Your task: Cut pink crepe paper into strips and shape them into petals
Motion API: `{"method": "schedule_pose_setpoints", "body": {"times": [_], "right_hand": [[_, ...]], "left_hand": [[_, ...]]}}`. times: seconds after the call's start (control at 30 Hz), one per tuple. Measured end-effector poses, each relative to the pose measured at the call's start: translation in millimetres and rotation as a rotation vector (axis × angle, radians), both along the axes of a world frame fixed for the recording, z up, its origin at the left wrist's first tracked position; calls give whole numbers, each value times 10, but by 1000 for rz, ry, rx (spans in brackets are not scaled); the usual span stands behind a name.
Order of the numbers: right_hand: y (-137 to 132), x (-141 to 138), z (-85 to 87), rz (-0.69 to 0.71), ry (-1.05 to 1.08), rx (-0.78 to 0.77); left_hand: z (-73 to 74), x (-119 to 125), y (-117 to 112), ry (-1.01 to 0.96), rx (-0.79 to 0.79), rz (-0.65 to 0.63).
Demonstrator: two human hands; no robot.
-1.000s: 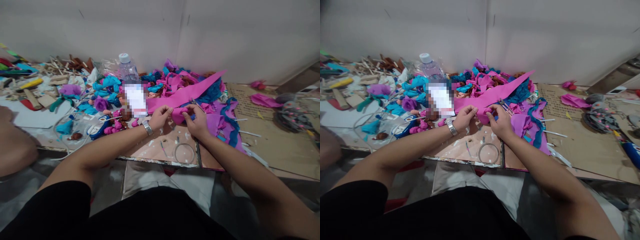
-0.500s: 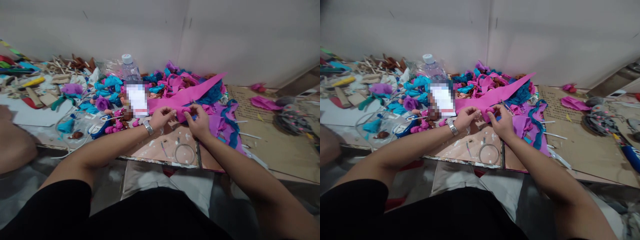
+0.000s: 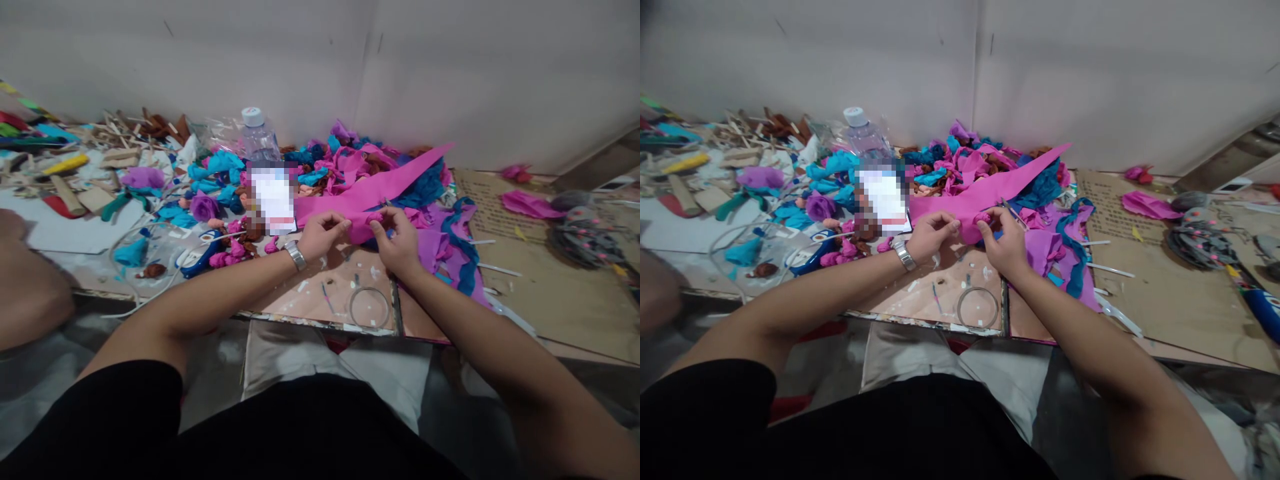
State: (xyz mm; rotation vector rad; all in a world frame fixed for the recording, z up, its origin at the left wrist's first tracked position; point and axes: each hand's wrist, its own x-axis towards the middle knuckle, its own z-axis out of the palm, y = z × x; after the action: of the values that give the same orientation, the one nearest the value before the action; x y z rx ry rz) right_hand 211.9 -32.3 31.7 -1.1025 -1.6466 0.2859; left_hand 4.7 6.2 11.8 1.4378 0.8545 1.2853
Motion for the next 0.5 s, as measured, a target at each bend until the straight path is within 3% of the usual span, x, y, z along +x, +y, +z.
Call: {"method": "schedule_pose_setpoints", "body": {"times": [0.27,0.5], "right_hand": [[50,19,-46,-27,48,-1],[62,26,-72,-22,87,-25]], "left_hand": [[0,-11,-3,-4,-46,-19],[-19,-17,26,64,70,-54]]}}
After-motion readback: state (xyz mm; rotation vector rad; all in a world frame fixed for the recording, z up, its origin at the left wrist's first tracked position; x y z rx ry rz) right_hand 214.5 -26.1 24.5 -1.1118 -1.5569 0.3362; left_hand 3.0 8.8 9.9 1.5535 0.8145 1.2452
